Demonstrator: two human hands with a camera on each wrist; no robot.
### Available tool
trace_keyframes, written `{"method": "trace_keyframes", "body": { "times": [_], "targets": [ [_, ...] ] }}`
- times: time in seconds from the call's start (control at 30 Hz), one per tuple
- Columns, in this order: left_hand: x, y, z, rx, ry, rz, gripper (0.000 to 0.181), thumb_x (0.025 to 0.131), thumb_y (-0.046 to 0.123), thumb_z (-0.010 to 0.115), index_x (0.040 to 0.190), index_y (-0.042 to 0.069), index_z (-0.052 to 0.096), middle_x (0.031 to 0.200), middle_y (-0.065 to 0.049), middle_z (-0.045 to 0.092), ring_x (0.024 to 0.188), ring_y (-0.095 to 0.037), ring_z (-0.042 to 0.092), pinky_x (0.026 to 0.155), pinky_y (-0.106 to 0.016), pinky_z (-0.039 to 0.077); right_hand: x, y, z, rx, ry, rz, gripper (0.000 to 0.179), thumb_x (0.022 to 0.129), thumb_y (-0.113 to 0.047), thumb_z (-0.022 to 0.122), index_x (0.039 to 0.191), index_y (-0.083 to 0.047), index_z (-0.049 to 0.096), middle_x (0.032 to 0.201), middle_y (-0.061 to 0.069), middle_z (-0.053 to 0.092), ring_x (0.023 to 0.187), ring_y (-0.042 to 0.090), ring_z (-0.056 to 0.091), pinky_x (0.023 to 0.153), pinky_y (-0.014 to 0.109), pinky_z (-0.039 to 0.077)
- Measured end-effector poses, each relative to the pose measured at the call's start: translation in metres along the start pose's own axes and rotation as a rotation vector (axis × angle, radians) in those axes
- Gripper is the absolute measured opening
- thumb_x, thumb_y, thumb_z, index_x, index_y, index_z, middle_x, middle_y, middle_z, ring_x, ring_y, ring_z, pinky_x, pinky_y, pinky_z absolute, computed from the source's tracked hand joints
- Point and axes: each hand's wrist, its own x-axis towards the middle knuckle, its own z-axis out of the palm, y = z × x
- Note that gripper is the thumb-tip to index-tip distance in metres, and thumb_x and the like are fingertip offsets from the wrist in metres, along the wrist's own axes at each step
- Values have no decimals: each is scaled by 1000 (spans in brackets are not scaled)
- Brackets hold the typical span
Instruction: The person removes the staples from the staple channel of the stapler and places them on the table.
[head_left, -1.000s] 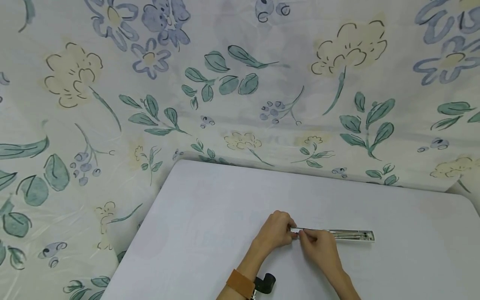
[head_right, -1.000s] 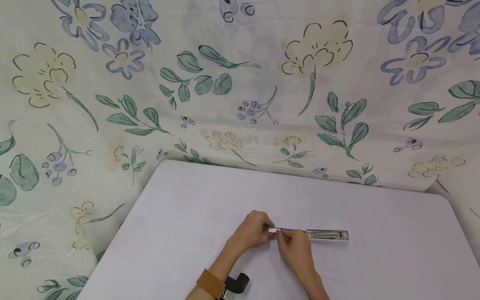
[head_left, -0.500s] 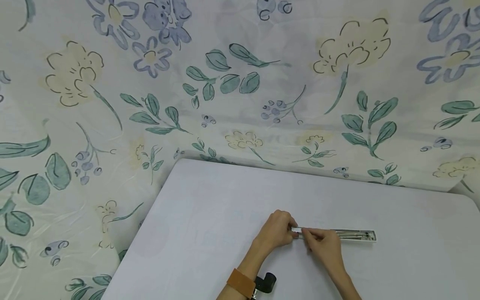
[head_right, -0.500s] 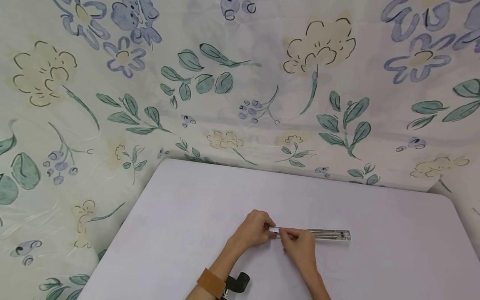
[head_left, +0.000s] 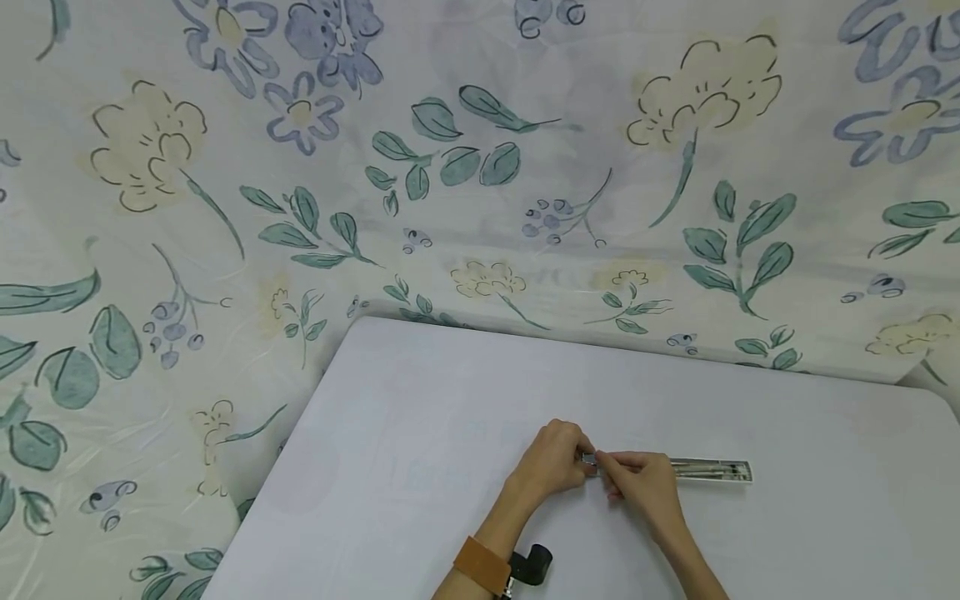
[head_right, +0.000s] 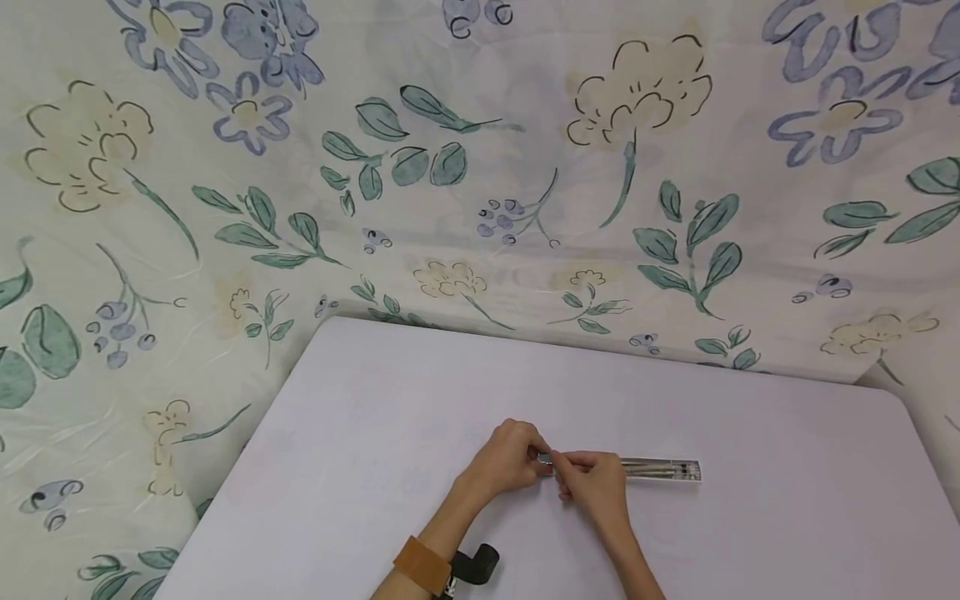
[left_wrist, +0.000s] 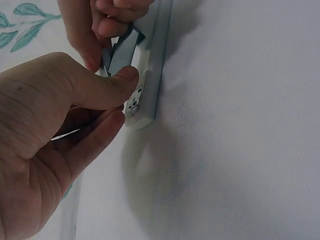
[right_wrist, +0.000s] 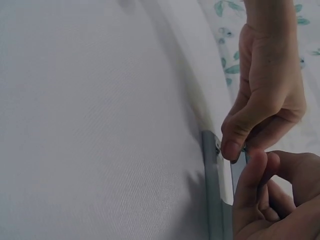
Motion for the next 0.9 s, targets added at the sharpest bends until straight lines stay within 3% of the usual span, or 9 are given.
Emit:
{"method": "trace_keyframes", "body": {
  "times": [0.43,0.9],
  "targets": [
    [0,-1,1,-22,4,-10,18,80,2,84,97,3,82,83,-4,76,60,1,47,55,-11,40,1,-2,0,62,-17,33,24,94,-8,72,102,15,73,67,4,69,54,7,61,55,18,55],
    [1,0,0,-11,-3,-22,18,78,3,85,96,3,81,85,-4,77,61,1,48,56,-11,41,-5,-2,-15,71,-2,101,32,95,-16,73,109,13,72,68,-1,68,59,7,61,58,19,56]
  ]
}}
